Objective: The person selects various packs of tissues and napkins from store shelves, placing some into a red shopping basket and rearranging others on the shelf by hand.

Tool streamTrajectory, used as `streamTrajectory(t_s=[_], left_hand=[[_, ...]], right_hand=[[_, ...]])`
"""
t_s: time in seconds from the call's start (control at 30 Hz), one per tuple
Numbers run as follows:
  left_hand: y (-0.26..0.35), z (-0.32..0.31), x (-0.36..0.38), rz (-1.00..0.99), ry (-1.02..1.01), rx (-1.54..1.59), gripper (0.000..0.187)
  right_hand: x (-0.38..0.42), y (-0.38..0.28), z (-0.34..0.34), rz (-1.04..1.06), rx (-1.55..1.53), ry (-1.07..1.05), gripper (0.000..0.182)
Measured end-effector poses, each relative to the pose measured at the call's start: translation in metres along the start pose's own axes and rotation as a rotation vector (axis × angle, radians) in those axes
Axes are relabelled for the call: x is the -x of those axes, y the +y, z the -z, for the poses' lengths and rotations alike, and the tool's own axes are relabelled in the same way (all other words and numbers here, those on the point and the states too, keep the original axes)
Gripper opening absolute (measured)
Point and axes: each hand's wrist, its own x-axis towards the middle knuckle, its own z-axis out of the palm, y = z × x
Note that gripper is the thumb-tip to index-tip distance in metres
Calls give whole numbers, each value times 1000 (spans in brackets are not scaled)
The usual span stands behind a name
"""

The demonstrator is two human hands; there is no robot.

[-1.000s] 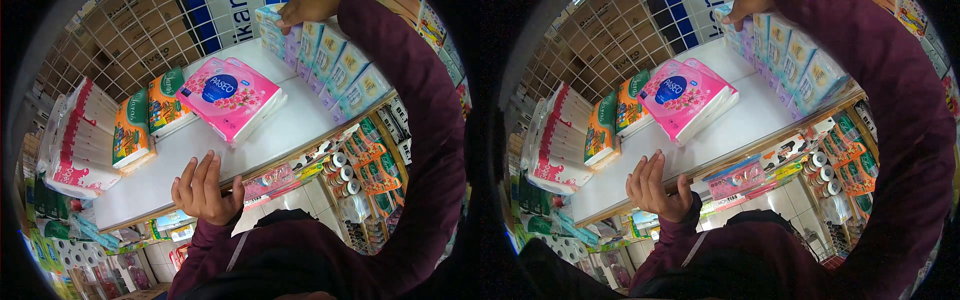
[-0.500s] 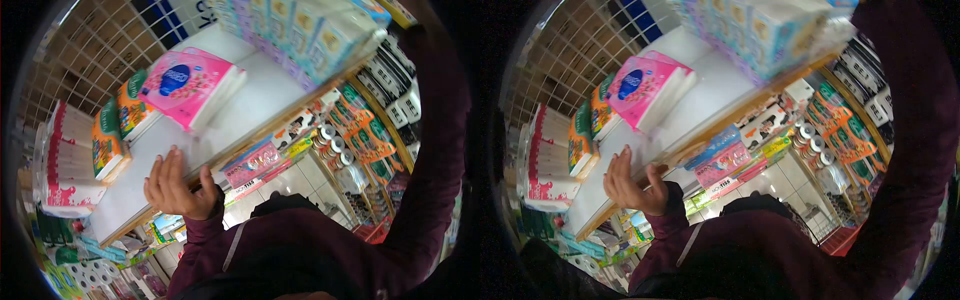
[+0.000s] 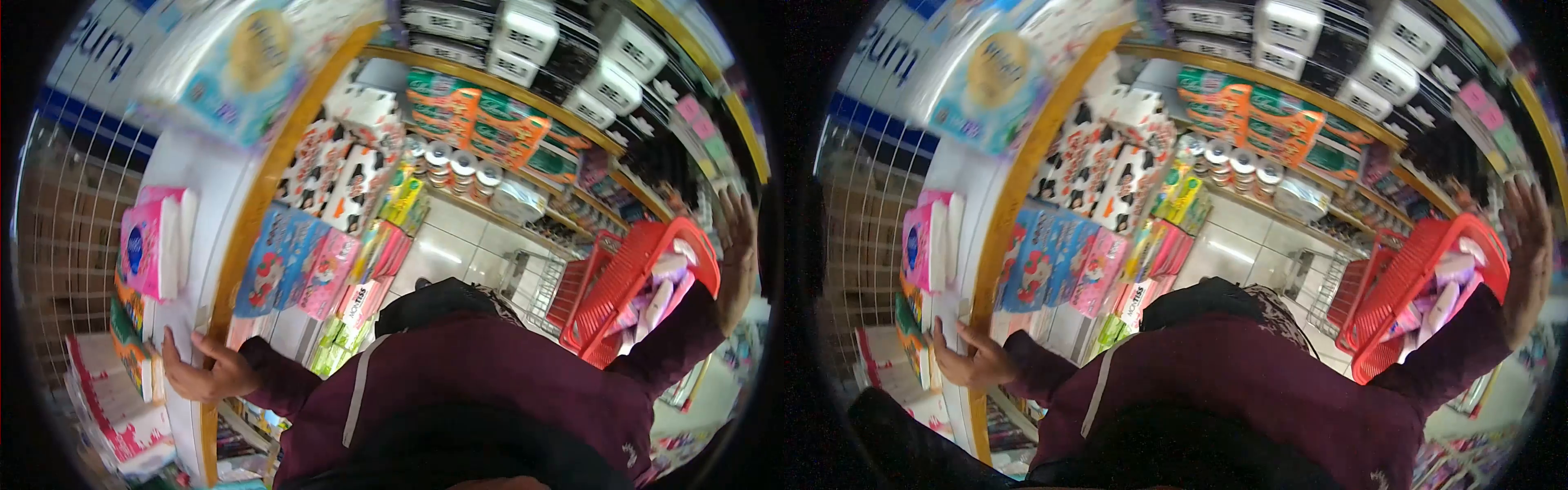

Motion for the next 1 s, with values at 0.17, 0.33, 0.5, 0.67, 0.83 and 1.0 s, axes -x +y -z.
streamTrajectory(t_s=[0.17, 0.33, 0.5, 0.67, 0.83, 1.0], left_hand=[[-14, -3, 4, 0, 91, 133, 26], [12, 9, 5, 67, 354, 377, 22], [111, 31, 8, 66, 294, 765, 23], [230, 88, 26, -127, -179, 1120, 20], [328, 171, 57, -603, -669, 1609, 21], [366, 219, 80, -804, -815, 1769, 21]], right_hand=[[96, 29, 55, -372, 129, 275, 47], [166, 82, 98, -706, 104, 278, 39], [196, 114, 95, -754, 68, 47, 30], [238, 117, 80, -698, 351, -99, 24], [297, 119, 13, -790, 734, -133, 71], [323, 150, 5, -677, 855, 62, 53]])
